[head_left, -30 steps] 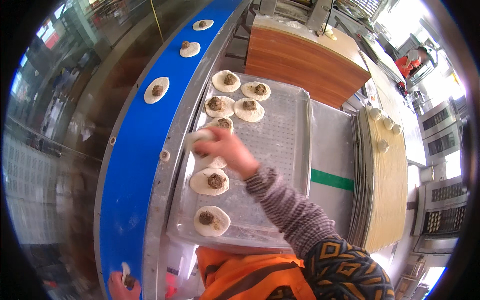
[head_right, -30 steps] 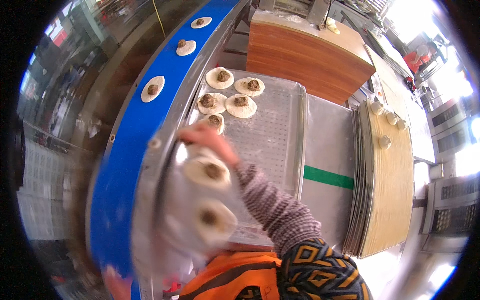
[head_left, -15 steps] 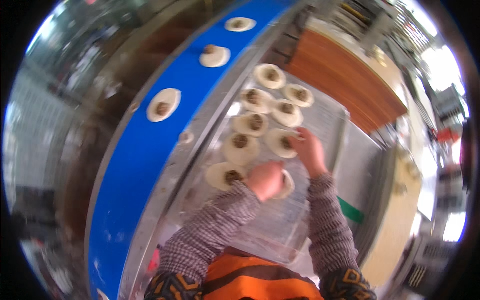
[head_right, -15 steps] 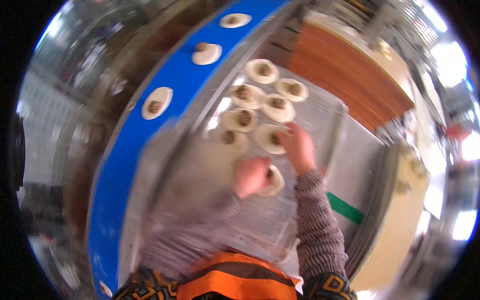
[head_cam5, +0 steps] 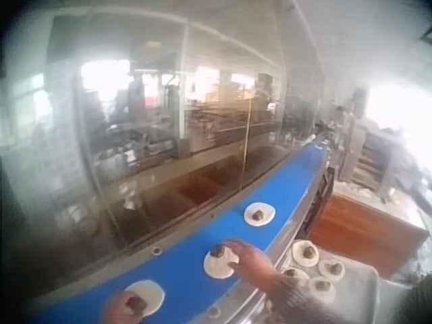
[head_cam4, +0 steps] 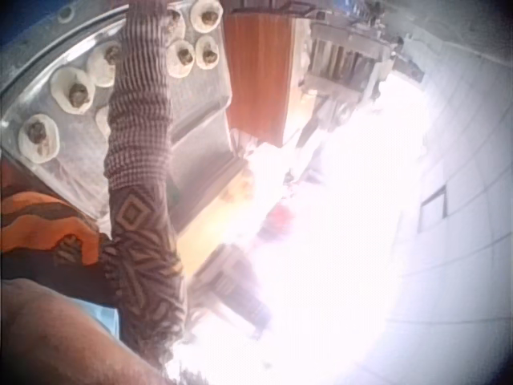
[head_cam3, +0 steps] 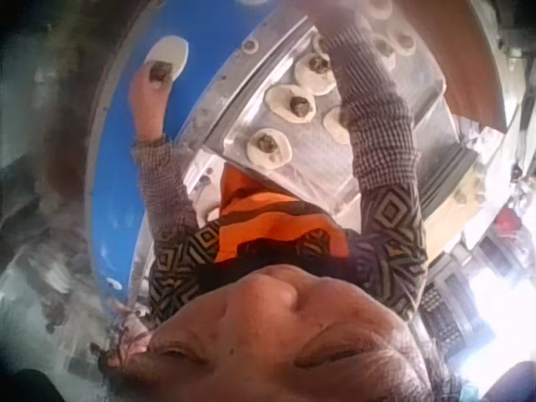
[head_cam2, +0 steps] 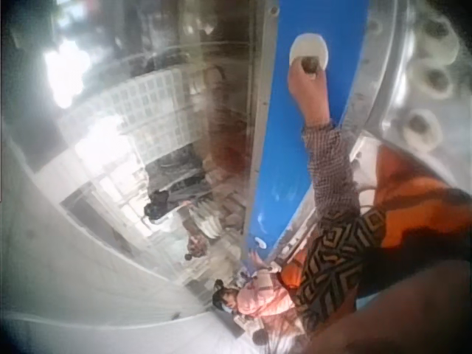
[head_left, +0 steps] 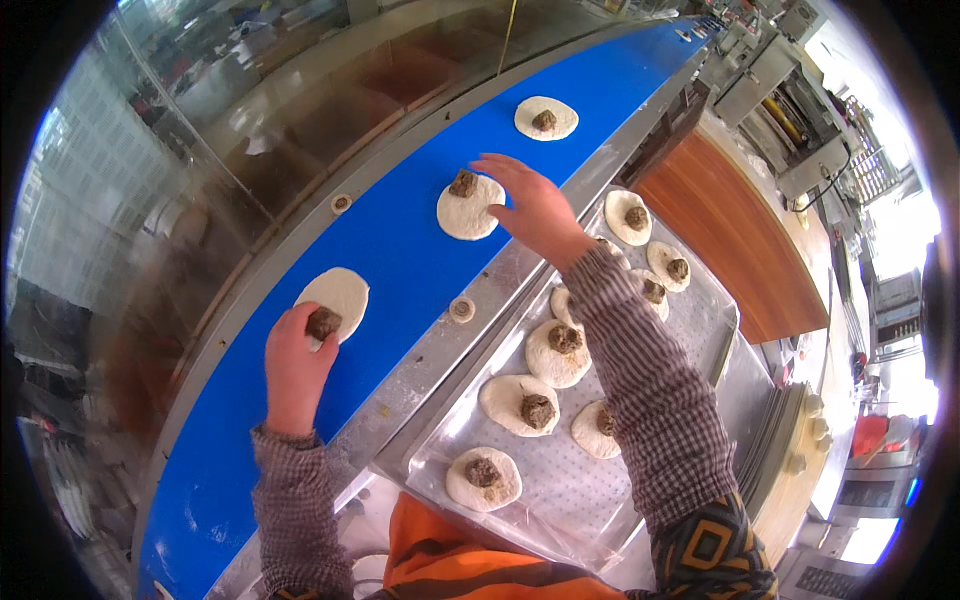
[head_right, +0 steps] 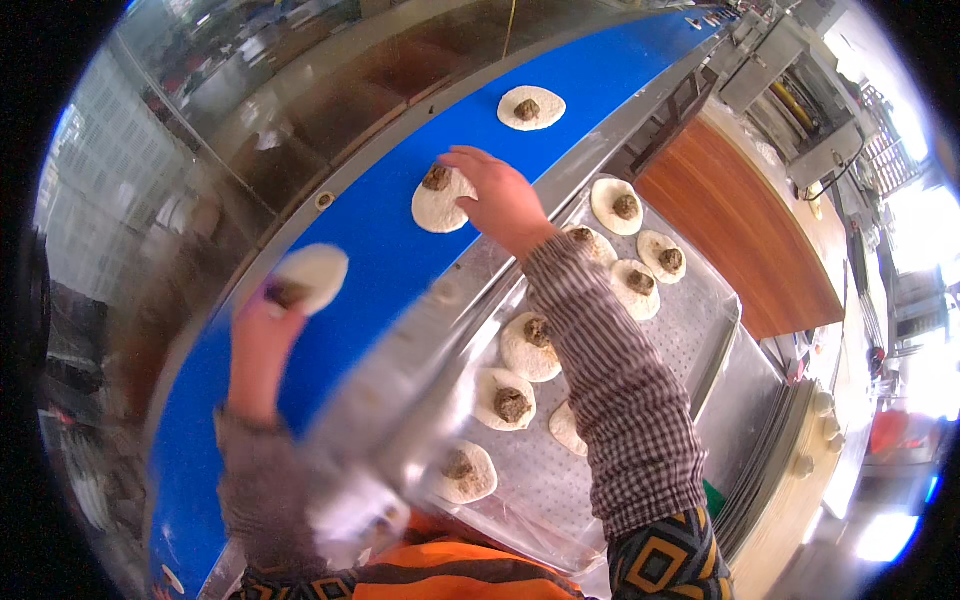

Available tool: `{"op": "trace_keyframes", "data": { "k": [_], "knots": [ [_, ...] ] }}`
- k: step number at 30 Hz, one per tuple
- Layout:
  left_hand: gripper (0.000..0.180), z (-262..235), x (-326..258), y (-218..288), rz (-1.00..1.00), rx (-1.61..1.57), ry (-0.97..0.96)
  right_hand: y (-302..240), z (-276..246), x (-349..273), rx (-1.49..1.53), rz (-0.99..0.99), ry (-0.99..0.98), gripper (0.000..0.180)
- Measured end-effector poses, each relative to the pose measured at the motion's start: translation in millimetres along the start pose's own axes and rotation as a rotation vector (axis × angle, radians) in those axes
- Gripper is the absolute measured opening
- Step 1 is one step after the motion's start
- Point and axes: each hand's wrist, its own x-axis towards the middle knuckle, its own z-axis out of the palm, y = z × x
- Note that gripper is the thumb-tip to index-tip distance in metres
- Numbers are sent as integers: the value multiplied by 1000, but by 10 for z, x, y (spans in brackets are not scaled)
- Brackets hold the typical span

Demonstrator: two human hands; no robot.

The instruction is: The person takes pre-filled dumpling wrappers from a conveyor belt and places them onto a metal tray. They then fold and seal each dumpling by hand before arranging them on the tray.

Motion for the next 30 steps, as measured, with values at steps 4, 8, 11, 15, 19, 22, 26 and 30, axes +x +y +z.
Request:
{"op": "trace_keyframes", "data": {
  "k": [4, 8, 11, 15, 19, 22, 26, 30],
  "knots": [
    [33, -331, -62, -282, -222, -247, -139, -224, 284, 406, -116, -131, -287, 46],
    [46, -484, -177, -845, -4, -172, -80, -447, 397, 399, 61, 53, -488, 44],
    [49, -598, -505, -1220, -44, -117, -13, -613, 561, 289, 13, -58, -399, 54],
    [46, -918, -573, -1812, -274, -200, -285, -785, 788, 274, -180, -80, -489, 70],
    [46, -1256, -533, -2388, -320, -54, -595, -1132, 1063, 325, -52, -13, -703, 67],
    [46, -1387, -663, -2633, -306, 29, -509, -1576, 1326, 7, -82, -87, -475, 44],
    [48, -1512, -1020, -2666, -598, -437, -440, -2237, 1382, -593, 235, -82, -162, 19],
    [54, -1633, -1536, -2283, -425, -269, -160, -2326, 852, -1440, 867, 207, 15, 36]
  ]
}}
